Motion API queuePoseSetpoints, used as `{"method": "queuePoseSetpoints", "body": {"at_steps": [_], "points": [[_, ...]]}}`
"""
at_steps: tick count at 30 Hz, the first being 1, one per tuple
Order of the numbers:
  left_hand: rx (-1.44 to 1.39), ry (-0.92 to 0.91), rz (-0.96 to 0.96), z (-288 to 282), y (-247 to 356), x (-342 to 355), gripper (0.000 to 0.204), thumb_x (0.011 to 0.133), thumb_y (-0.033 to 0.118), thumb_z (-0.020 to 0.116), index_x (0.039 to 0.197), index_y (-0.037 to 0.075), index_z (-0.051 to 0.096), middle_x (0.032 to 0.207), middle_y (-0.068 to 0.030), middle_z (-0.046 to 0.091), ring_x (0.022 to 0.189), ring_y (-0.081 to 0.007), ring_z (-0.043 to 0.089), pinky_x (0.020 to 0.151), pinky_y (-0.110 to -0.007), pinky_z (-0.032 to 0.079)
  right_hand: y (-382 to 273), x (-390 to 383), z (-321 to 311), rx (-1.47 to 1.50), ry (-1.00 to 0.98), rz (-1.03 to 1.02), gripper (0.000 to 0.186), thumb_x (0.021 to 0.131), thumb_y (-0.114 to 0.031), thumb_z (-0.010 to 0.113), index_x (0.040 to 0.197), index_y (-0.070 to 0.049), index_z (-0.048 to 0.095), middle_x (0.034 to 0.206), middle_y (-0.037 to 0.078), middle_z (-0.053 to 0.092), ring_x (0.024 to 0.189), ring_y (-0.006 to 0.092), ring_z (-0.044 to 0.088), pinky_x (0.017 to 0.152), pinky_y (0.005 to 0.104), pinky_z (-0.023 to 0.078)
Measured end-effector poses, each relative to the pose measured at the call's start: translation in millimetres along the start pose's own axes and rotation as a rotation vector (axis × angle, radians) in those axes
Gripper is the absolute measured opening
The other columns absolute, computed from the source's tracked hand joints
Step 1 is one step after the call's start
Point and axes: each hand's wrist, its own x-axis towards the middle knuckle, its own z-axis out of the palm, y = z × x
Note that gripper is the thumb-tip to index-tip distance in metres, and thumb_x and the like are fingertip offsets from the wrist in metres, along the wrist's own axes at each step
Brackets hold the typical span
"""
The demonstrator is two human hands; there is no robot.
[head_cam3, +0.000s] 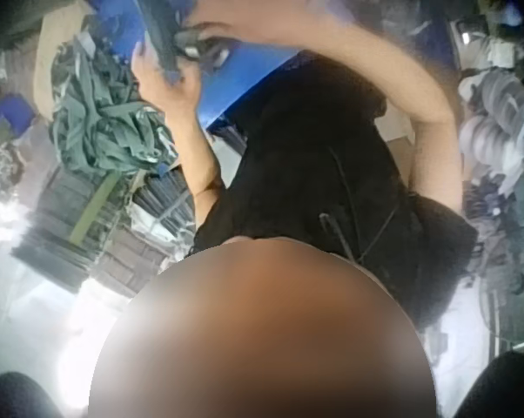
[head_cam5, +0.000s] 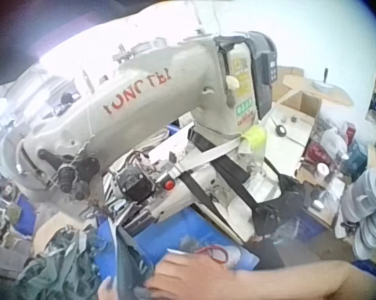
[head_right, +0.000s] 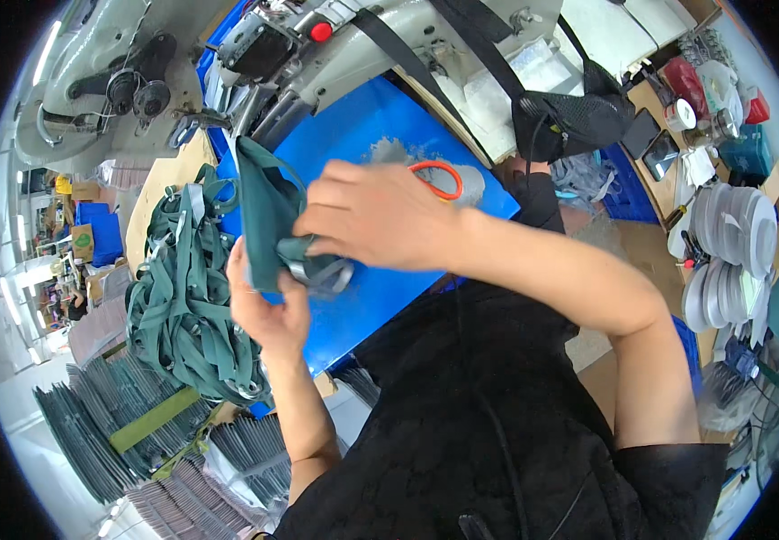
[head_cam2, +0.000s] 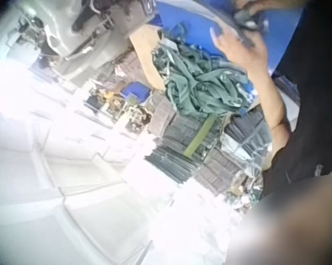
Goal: Sewing fabric pieces together using an industrial sewing machine.
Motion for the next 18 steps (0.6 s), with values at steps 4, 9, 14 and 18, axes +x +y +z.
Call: {"method": "queuePoseSetpoints", "body": {"at_steps": [4,9,14,18], "points": [[0.062,0.043,-0.064,-28.4,-0.4,13.8,0.050,0.082,-0.001,0.061,0.132,-0.003,0.065,0.113,-0.0207,0.072,0.099,-0.0371,0.067,0.094,-0.044,0.055,7.9,21.0,-6.0,-0.186,-0.285,0.042,0.027,0.086,-0.038,0.075,0.085,-0.011,0.074,0.087,0.003,0.064,0.083,0.0255,0.066,0.063,0.0386,0.053],[0.069,0.105,-0.037,-22.5,6.2,18.8,0.047,0.085,-0.005,0.062,0.131,-0.003,0.065,0.104,-0.0167,0.068,0.084,-0.0304,0.064,0.076,-0.039,0.053,-2.9,62.2,-17.8,-0.140,-0.449,0.256,0.038,0.087,-0.032,0.074,0.064,-0.001,0.070,0.057,0.019,0.063,0.063,0.0394,0.068,0.063,0.0458,0.055],[0.120,0.078,-0.045,-14.2,14.7,18.3,0.049,0.087,-0.004,0.070,0.135,0.003,0.067,0.092,-0.0099,0.065,0.080,-0.0263,0.061,0.074,-0.037,0.051,-3.4,45.8,0.2,-0.135,-0.140,0.411,0.023,0.081,-0.023,0.076,0.090,-0.002,0.073,0.081,0.016,0.068,0.079,0.0356,0.071,0.069,0.0450,0.055],[0.199,-0.104,0.089,-37.6,14.1,28.1,0.064,0.074,-0.005,0.073,0.136,0.008,0.068,0.082,-0.0058,0.057,0.079,-0.0240,0.058,0.080,-0.037,0.049,-10.4,18.9,7.0,0.111,0.179,0.607,0.045,0.078,-0.012,0.075,0.122,-0.008,0.069,0.098,0.010,0.064,0.087,0.0276,0.068,0.074,0.0409,0.054]]}}
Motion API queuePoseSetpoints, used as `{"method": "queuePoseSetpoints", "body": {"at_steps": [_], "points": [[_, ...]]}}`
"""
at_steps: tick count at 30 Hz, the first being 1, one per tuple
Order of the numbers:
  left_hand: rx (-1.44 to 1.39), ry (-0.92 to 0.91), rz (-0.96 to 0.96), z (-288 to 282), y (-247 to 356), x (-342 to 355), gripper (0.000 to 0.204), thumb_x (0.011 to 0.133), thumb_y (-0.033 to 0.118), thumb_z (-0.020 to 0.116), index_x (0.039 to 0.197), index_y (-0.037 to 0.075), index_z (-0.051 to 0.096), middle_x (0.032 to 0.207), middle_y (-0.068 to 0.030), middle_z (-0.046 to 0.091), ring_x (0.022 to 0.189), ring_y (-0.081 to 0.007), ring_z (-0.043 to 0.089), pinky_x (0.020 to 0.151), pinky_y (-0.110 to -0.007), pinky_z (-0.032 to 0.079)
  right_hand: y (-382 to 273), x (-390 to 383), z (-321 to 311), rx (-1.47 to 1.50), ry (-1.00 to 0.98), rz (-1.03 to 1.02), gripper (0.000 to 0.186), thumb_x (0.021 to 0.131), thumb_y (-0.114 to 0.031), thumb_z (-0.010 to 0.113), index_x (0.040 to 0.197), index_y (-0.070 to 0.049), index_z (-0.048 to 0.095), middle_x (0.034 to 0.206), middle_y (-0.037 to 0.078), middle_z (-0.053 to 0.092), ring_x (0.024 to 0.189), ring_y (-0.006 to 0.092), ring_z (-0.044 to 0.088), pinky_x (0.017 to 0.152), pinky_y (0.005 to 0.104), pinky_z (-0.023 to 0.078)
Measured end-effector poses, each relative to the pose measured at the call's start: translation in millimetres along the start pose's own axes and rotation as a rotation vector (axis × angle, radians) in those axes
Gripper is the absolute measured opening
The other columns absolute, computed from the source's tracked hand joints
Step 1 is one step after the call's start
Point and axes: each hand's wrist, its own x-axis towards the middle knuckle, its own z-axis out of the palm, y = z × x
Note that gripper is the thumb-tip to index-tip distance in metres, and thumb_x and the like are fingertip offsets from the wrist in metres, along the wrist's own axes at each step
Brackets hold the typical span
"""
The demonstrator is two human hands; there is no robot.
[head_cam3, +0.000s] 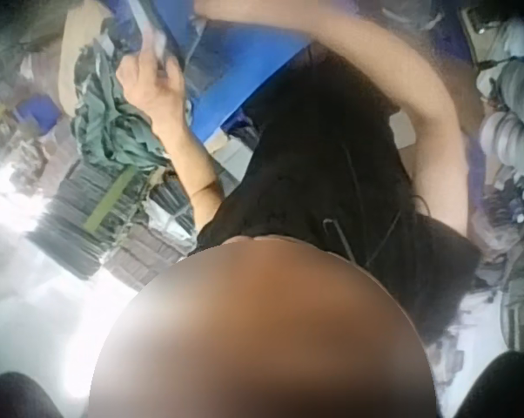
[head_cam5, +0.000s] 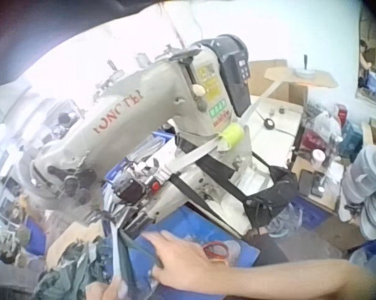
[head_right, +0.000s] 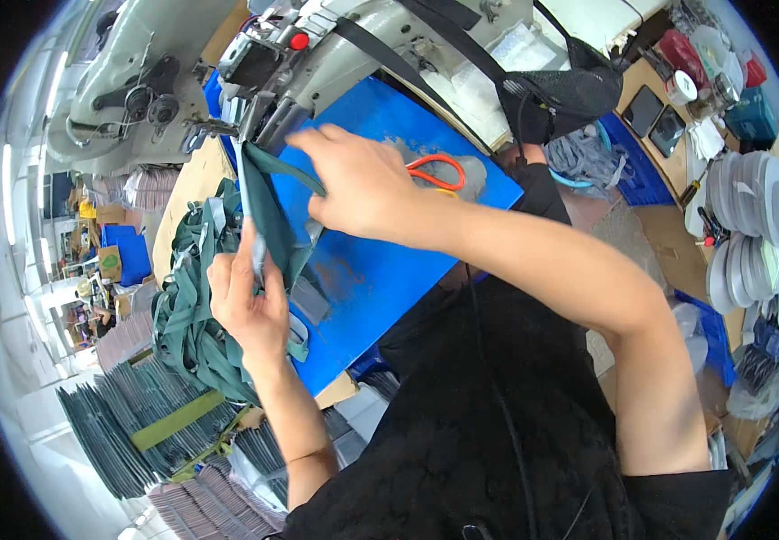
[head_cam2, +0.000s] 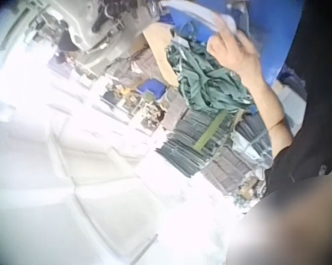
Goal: Sewing fabric pieces together using an industrial sewing machine.
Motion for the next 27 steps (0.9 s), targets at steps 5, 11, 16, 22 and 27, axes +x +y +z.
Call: {"method": "queuePoseSetpoints", "body": {"at_steps": [5,11,16,22,27], "points": [[0.092,-0.257,0.143,-14.4,10.0,23.7,0.070,0.070,-0.005,0.072,0.138,0.010,0.066,0.085,-0.0087,0.049,0.080,-0.0285,0.055,0.081,-0.041,0.049,1.1,-30.2,5.2,0.404,-0.078,0.133,0.020,0.077,-0.012,0.075,0.094,-0.005,0.080,0.081,0.007,0.067,0.074,0.0221,0.066,0.068,0.0341,0.052],[0.107,-0.375,0.228,-17.1,10.7,33.8,0.068,0.072,-0.001,0.072,0.139,0.007,0.063,0.086,-0.0078,0.049,0.078,-0.0270,0.058,0.084,-0.041,0.048,-8.4,-37.7,4.3,0.589,-0.072,0.246,0.022,0.081,-0.007,0.076,0.103,-0.007,0.082,0.077,0.005,0.069,0.072,0.0123,0.063,0.069,0.0294,0.050],[0.079,-0.376,0.265,-13.2,-10.4,52.0,0.058,0.078,0.004,0.068,0.136,0.003,0.065,0.087,-0.0073,0.051,0.072,-0.0236,0.059,0.080,-0.038,0.046,-9.9,-17.3,8.8,0.688,-0.120,0.311,0.019,0.085,-0.004,0.076,0.103,-0.005,0.082,0.080,0.003,0.067,0.076,0.0093,0.061,0.072,0.0267,0.050],[0.076,-0.394,0.263,-5.4,-36.3,73.9,0.056,0.079,0.003,0.069,0.135,0.004,0.066,0.086,-0.0071,0.051,0.072,-0.0239,0.059,0.078,-0.037,0.045,-7.0,11.1,25.1,0.754,-0.139,0.364,0.022,0.087,-0.003,0.074,0.108,-0.004,0.080,0.085,0.003,0.065,0.078,0.0090,0.061,0.074,0.0268,0.051],[0.094,-0.393,0.262,4.2,-52.8,93.5,0.056,0.078,0.003,0.070,0.134,0.005,0.067,0.085,-0.0076,0.051,0.072,-0.0251,0.059,0.077,-0.039,0.045,-1.3,32.7,46.5,0.885,-0.085,0.388,0.021,0.089,-0.003,0.073,0.109,-0.001,0.079,0.089,0.001,0.069,0.079,0.0053,0.060,0.070,0.0243,0.049]]}}
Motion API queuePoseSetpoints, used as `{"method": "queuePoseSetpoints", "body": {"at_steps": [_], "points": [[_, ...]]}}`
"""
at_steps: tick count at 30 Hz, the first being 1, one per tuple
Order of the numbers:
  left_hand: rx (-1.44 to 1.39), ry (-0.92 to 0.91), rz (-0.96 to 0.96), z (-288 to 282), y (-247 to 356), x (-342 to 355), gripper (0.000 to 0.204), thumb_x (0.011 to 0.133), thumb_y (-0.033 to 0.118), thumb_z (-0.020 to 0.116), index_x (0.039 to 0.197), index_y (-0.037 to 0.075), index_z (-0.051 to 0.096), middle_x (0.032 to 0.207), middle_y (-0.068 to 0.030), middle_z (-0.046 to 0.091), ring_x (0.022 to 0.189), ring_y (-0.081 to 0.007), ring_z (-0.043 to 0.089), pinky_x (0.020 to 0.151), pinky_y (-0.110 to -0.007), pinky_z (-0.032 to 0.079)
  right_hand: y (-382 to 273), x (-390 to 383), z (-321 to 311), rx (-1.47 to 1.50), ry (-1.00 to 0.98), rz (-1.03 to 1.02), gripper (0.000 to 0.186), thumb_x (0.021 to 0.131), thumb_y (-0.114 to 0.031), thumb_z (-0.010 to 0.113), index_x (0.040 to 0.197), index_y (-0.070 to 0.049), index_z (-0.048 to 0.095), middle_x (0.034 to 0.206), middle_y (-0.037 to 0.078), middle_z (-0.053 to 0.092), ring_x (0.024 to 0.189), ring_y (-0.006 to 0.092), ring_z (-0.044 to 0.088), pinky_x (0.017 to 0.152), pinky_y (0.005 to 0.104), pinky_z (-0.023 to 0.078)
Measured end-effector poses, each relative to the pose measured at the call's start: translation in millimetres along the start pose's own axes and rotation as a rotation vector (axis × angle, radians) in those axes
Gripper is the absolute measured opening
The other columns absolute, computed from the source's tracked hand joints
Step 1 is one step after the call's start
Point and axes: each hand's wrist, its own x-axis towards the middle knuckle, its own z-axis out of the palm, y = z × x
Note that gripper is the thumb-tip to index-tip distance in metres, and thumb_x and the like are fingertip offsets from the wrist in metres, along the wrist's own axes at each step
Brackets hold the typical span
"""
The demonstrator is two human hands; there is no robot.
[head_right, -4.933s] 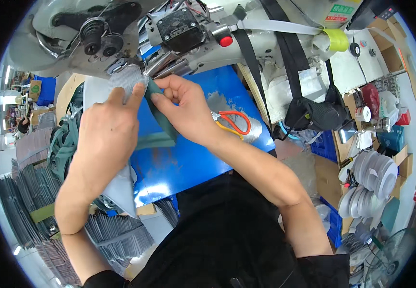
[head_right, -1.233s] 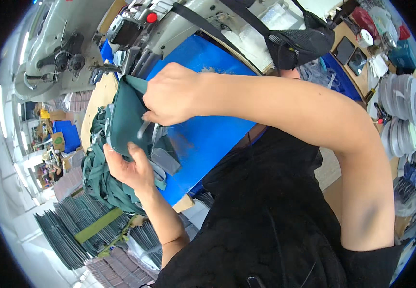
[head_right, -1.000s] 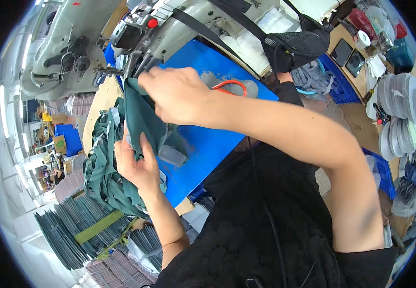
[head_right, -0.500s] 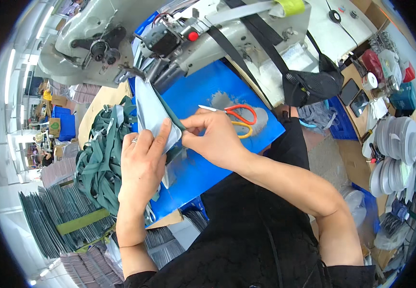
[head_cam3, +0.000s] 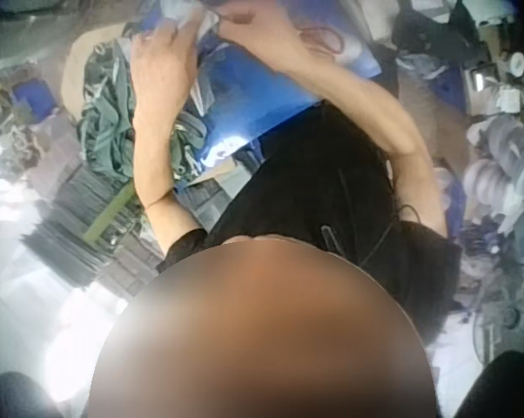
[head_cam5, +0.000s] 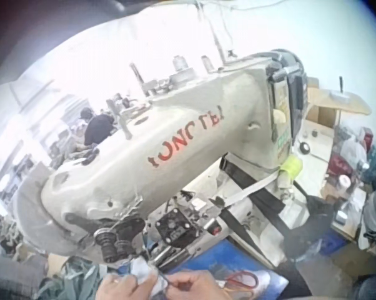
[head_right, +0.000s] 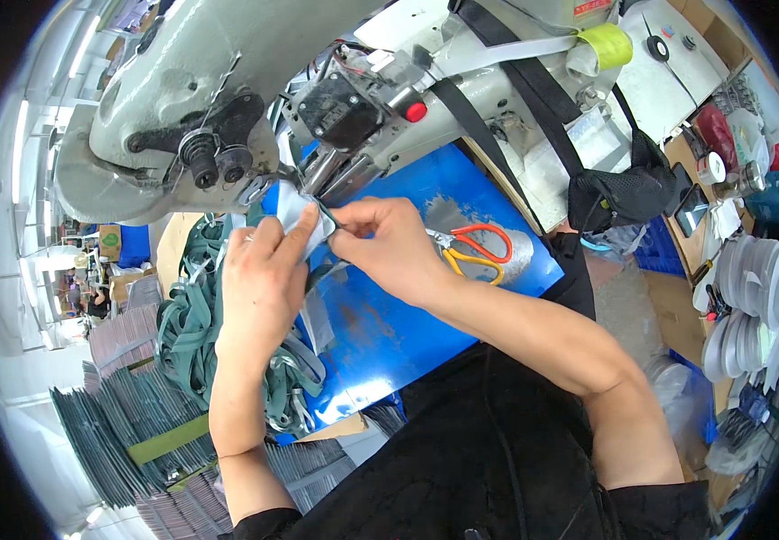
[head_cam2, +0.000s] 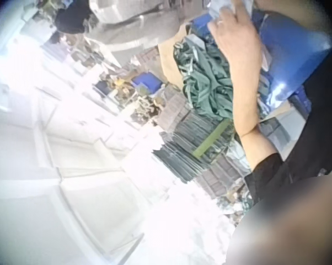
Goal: Sewing fabric pieces together using an industrial sewing machine.
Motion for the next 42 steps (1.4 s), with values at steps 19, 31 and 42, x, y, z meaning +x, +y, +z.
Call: {"method": "queuePoseSetpoints", "body": {"at_steps": [19,31,42], "points": [[0.015,0.181,-0.170,18.3,-5.4,-26.6,0.063,0.081,0.003,0.071,0.139,0.027,0.067,0.078,-0.0051,0.049,0.057,-0.0235,0.058,0.054,-0.039,0.053,9.4,10.1,44.5,-0.212,0.426,-0.093,0.029,0.075,-0.011,0.077,0.102,-0.003,0.070,0.101,0.010,0.064,0.088,0.0246,0.066,0.082,0.0364,0.055],[0.149,-0.136,0.149,-37.8,-19.5,5.6,0.045,0.081,0.005,0.069,0.126,0.006,0.071,0.086,-0.0109,0.058,0.062,-0.0250,0.067,0.054,-0.038,0.055,-18.9,8.4,3.0,0.036,-0.027,0.213,0.026,0.085,-0.008,0.076,0.111,-0.004,0.078,0.081,-0.003,0.069,0.065,0.0037,0.057,0.054,0.0218,0.040],[0.203,-0.181,-0.011,-21.8,0.3,14.5,0.042,0.085,0.005,0.065,0.126,-0.005,0.066,0.089,-0.0132,0.061,0.064,-0.0258,0.070,0.056,-0.036,0.057,-11.9,19.7,9.5,0.192,0.112,0.255,0.017,0.087,-0.014,0.081,0.098,-0.001,0.077,0.086,0.001,0.073,0.068,0.0054,0.061,0.054,0.0224,0.045]]}}
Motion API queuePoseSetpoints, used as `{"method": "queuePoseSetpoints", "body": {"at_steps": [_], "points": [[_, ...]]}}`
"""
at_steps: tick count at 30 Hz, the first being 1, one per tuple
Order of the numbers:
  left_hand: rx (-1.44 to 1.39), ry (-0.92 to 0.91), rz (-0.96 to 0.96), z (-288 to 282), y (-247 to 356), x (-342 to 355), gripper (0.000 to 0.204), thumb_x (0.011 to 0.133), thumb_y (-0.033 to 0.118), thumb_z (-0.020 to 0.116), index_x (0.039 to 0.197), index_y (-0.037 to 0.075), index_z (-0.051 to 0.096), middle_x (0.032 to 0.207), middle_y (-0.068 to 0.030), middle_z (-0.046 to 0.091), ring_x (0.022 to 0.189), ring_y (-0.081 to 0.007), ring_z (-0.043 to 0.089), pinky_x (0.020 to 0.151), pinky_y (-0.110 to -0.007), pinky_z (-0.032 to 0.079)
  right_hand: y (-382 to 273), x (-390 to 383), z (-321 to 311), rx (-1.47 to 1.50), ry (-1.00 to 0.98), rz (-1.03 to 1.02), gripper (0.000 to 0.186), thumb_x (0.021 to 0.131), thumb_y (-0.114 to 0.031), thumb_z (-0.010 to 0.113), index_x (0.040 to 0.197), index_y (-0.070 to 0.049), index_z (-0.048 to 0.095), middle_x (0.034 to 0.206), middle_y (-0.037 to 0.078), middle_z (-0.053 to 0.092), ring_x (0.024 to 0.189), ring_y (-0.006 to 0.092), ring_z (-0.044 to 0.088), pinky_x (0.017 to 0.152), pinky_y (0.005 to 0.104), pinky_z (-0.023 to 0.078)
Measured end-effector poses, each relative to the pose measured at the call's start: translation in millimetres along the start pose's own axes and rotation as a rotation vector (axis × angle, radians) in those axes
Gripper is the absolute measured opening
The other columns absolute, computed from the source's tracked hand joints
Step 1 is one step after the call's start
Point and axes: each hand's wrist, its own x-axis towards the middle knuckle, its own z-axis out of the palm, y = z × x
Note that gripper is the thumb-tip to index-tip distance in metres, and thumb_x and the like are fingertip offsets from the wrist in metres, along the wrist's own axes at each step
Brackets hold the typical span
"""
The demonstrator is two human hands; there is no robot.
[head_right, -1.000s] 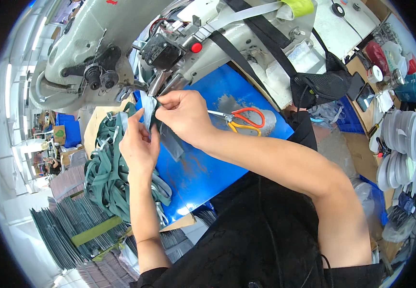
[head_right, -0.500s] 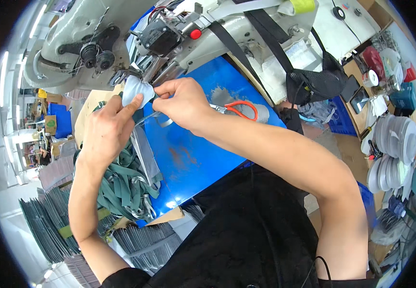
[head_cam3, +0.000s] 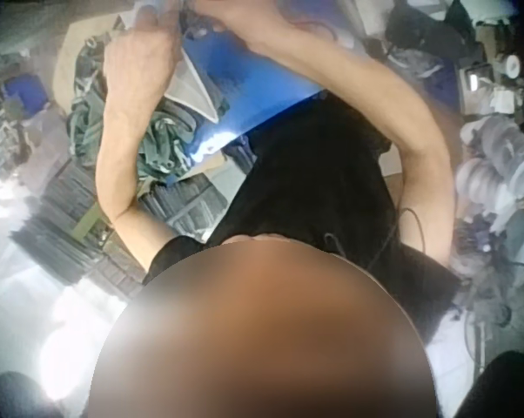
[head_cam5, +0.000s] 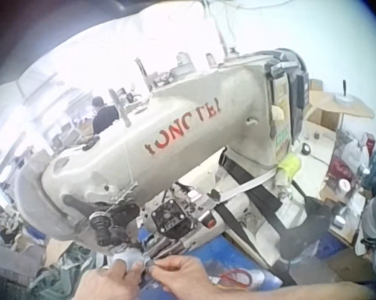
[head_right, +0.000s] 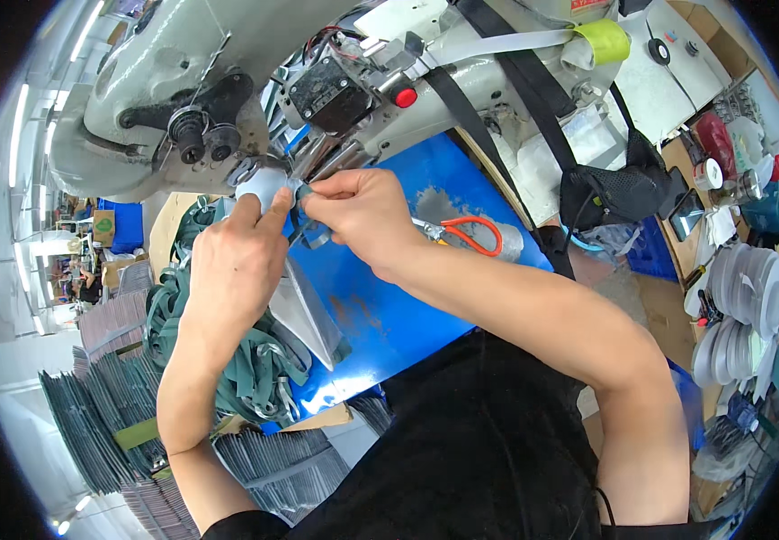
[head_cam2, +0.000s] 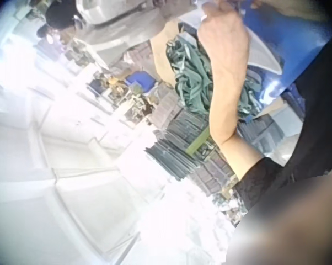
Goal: Sewing fabric pieces together using an industrial sewing machine.
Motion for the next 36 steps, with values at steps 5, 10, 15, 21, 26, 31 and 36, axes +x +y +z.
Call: {"method": "queuePoseSetpoints", "body": {"at_steps": [5,10,15,21,26,31,36], "points": [[-0.037,0.020,-0.079,1.2,7.0,0.9,0.043,0.085,0.005,0.065,0.127,-0.005,0.065,0.089,-0.0145,0.061,0.066,-0.0272,0.071,0.058,-0.036,0.057,0.5,1.7,-2.0,0.013,-0.018,-0.018,0.018,0.087,-0.015,0.081,0.098,-0.002,0.077,0.087,0.001,0.073,0.070,0.0057,0.063,0.054,0.0233,0.046],[-0.056,0.013,-0.094,0.1,11.1,-0.2,0.044,0.084,0.003,0.064,0.126,-0.008,0.064,0.090,-0.0148,0.061,0.068,-0.0273,0.071,0.058,-0.036,0.057,-2.5,0.6,-3.7,-0.044,-0.022,0.021,0.019,0.089,-0.017,0.081,0.102,-0.004,0.077,0.091,0.001,0.074,0.075,0.0060,0.065,0.057,0.0240,0.049],[-0.063,0.022,-0.107,3.0,16.5,-0.4,0.045,0.083,0.001,0.064,0.126,-0.009,0.064,0.090,-0.0147,0.061,0.069,-0.0271,0.071,0.058,-0.036,0.057,-2.1,-0.5,-1.8,-0.078,-0.010,0.058,0.019,0.091,-0.018,0.080,0.106,-0.006,0.076,0.095,0.001,0.074,0.080,0.0068,0.066,0.061,0.0250,0.053],[-0.101,0.091,-0.214,16.4,34.1,7.4,0.045,0.082,0.001,0.064,0.125,-0.012,0.062,0.092,-0.0162,0.063,0.070,-0.0285,0.072,0.059,-0.036,0.058,-0.7,-1.2,-2.0,-0.041,-0.025,0.044,0.022,0.093,-0.018,0.079,0.109,-0.004,0.076,0.097,0.002,0.074,0.080,0.0082,0.067,0.062,0.0256,0.054],[-0.227,0.189,-0.345,24.7,48.4,14.8,0.039,0.084,0.003,0.064,0.121,-0.010,0.061,0.090,-0.0188,0.067,0.069,-0.0336,0.071,0.058,-0.041,0.057,1.9,-2.3,-4.3,0.066,-0.062,0.015,0.022,0.096,-0.017,0.075,0.112,-0.001,0.076,0.097,0.005,0.076,0.081,0.0092,0.067,0.064,0.0267,0.053],[-0.355,0.217,-0.475,26.5,60.8,22.6,0.024,0.089,0.004,0.060,0.112,-0.005,0.062,0.089,-0.0215,0.069,0.071,-0.0388,0.069,0.059,-0.047,0.054,-1.3,-7.1,-11.1,0.063,-0.124,0.006,0.025,0.098,-0.018,0.072,0.116,0.000,0.075,0.103,0.006,0.076,0.087,0.0103,0.068,0.072,0.0271,0.055],[-0.530,0.399,-0.572,42.1,67.2,22.8,0.019,0.095,0.007,0.060,0.110,-0.004,0.058,0.089,-0.0223,0.068,0.074,-0.0418,0.069,0.064,-0.049,0.055,6.7,-4.6,-25.9,0.066,-0.186,-0.055,0.028,0.100,-0.021,0.071,0.117,0.001,0.074,0.104,0.005,0.075,0.089,0.0095,0.066,0.078,0.0269,0.054]]}}
